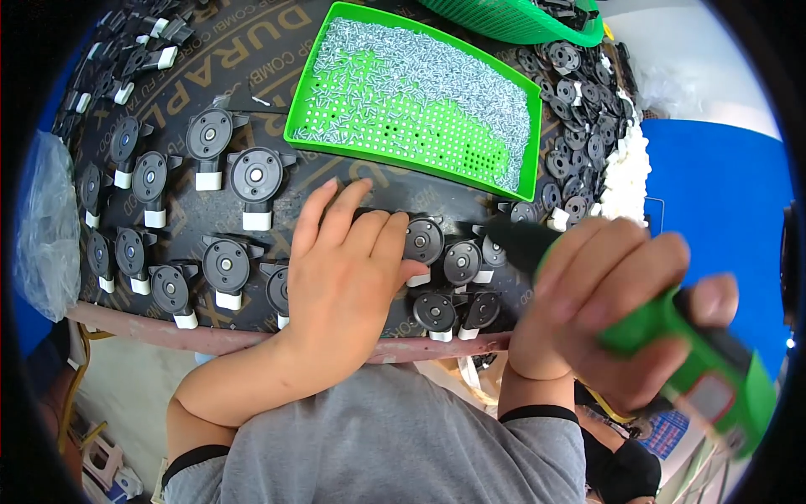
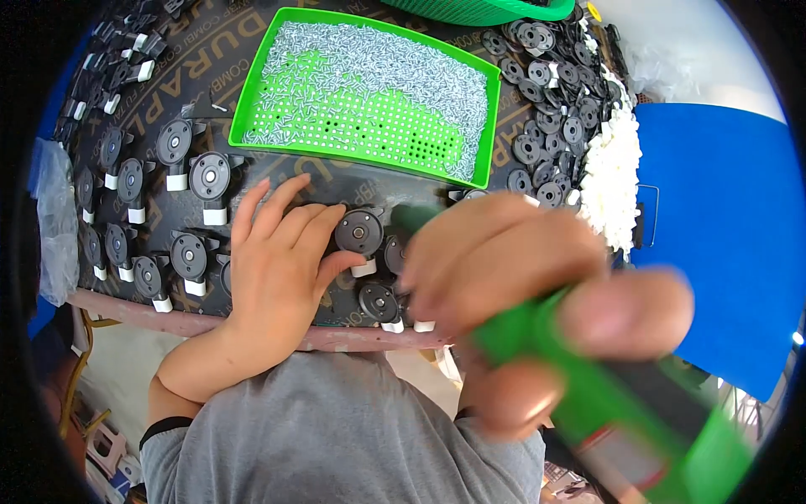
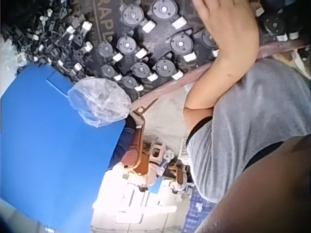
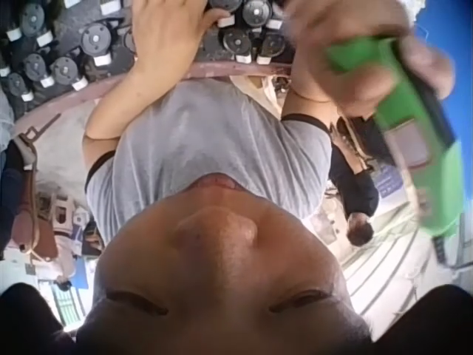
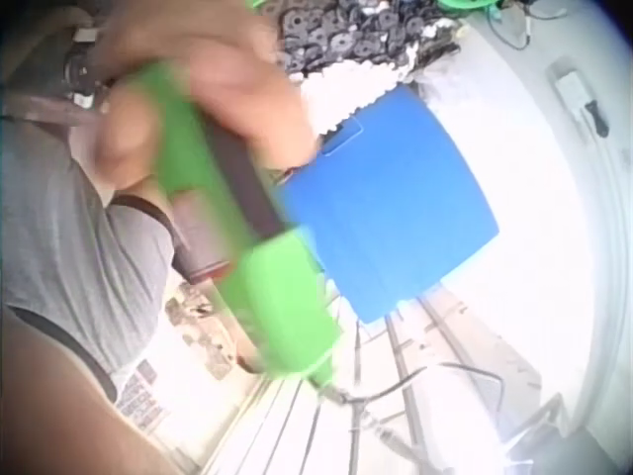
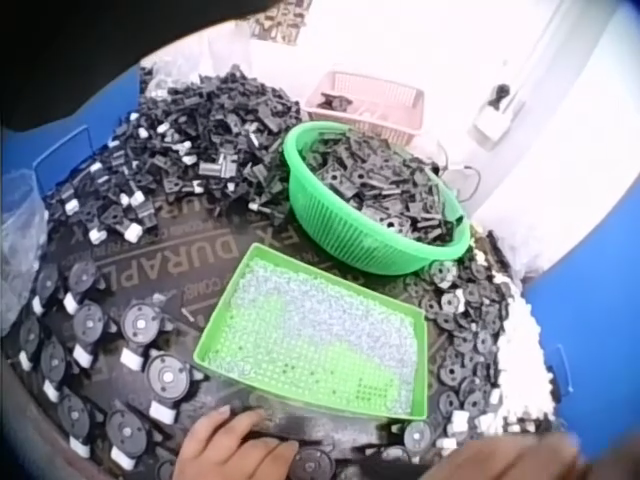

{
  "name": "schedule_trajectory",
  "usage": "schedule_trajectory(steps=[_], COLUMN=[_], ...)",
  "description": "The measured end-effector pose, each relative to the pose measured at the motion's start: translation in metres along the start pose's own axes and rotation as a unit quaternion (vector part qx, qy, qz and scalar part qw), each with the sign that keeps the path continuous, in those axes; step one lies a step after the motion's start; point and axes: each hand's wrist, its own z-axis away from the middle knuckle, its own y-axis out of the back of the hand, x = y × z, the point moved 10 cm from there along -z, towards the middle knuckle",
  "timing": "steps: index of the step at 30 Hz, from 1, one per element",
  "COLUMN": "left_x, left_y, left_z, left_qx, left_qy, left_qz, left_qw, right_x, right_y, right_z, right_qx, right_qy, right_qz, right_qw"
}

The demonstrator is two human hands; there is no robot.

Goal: Assemble small electronic motors using an electric screwdriver at an industrial workbench.

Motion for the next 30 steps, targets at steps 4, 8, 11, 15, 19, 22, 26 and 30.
schedule_trajectory(steps=[4,8,11,15,19,22,26,30], left_x=[-0.003,-0.003,-0.003,-0.003,-0.003,-0.005,-0.002,-0.003], left_y=[-0.003,-0.003,-0.001,-0.004,-0.003,-0.001,-0.001,-0.002], left_z=[0.002,0.0,-0.001,-0.002,-0.001,-0.001,-0.002,0.0], left_qx=[-0.001,-0.013,-0.021,-0.029,-0.023,-0.018,-0.016,-0.003], left_qy=[0.007,0.019,0.02,0.019,0.016,0.018,0.013,0.006], left_qz=[-0.043,-0.039,-0.033,-0.03,-0.029,-0.024,-0.002,-0.006], left_qw=[0.999,0.999,0.999,0.999,0.999,0.999,1.0,1.0], right_x=[0.05,0.072,0.073,0.075,0.074,0.057,0.001,-0.004], right_y=[0.058,0.057,0.055,0.056,0.055,0.053,0.03,-0.003], right_z=[0.01,0.013,0.012,0.012,0.012,0.01,0.009,0.021], right_qx=[0.18,0.195,0.181,0.18,0.164,0.144,0.07,0.018], right_qy=[0.011,-0.002,0.009,0.01,0.025,-0.013,-0.01,-0.011], right_qz=[-0.019,-0.005,0.025,0.022,0.033,0.022,-0.023,-0.042], right_qw=[0.983,0.981,0.983,0.983,0.986,0.989,0.997,0.999])
